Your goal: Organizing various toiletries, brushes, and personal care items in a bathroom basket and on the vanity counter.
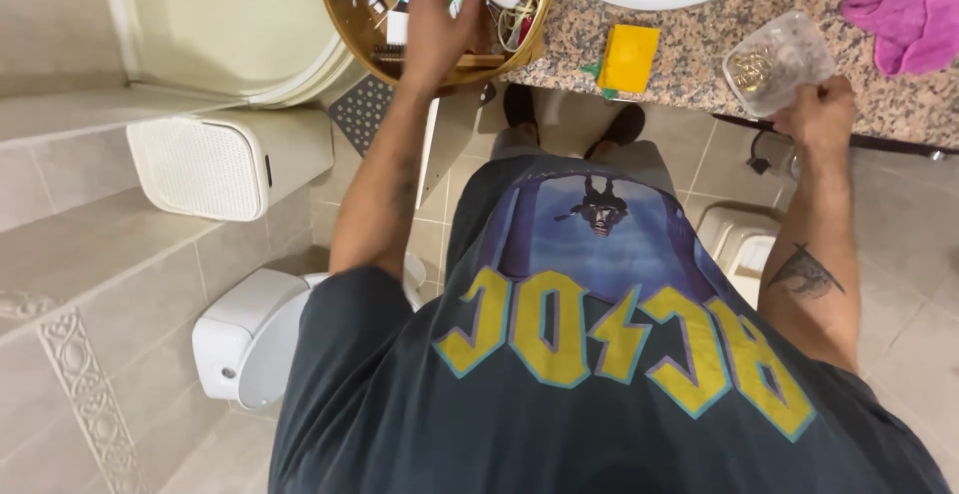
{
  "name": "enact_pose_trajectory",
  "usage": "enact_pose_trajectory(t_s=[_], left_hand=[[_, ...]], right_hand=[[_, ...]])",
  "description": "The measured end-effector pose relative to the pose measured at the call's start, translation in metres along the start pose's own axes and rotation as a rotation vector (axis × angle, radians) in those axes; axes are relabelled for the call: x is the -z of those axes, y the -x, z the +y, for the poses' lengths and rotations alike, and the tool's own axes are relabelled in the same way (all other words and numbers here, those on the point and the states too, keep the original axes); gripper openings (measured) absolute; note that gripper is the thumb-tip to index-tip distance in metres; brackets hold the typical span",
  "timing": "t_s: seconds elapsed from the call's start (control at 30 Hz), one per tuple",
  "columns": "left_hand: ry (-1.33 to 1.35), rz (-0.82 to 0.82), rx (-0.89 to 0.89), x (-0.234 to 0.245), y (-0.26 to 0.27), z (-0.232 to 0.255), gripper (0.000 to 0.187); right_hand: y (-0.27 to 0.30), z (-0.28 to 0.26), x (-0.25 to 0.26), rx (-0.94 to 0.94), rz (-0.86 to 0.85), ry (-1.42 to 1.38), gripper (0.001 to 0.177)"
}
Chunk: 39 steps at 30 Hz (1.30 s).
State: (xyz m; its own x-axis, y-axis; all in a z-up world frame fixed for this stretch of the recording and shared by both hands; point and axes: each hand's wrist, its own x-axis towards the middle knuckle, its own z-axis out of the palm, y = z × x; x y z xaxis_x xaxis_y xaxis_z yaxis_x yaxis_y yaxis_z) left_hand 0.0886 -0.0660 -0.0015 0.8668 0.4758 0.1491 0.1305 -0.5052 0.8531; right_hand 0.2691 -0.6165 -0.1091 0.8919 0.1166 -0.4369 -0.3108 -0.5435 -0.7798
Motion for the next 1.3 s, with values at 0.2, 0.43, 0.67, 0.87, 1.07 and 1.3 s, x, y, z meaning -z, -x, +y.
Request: enact_pose_trajectory(t_s=[0.2,0.43,0.67,0.87,1.07,1.3], left_hand=[[-0.509,-0.062,0.192,-0.113,-0.052,-0.096,0.05],[-0.38,0.048,0.13,-0.116,-0.024,-0.134,0.039],[0.234,0.11,0.167,-0.02,-0.002,-0.041,0.034],[0.577,-0.006,0.183,0.082,0.022,0.061,0.031],[0.783,-0.103,0.047,0.146,0.033,0.123,0.039],[0.919,-0.197,-0.227,0.197,0.042,0.166,0.044]], right_hand=[[0.008,0.002,0.024,-0.018,0.002,-0.065,0.029],[0.053,-0.031,0.0,0.446,0.118,0.019,0.022],[0.087,-0.173,-0.117,0.545,-0.37,-0.001,0.016],[0.104,-0.25,-0.218,0.533,-0.663,0.029,0.024],[0.135,-0.316,-0.293,0.231,-0.939,-0.268,0.059],[0.099,-0.328,-0.352,-0.53,-0.74,-1.234,0.071]])
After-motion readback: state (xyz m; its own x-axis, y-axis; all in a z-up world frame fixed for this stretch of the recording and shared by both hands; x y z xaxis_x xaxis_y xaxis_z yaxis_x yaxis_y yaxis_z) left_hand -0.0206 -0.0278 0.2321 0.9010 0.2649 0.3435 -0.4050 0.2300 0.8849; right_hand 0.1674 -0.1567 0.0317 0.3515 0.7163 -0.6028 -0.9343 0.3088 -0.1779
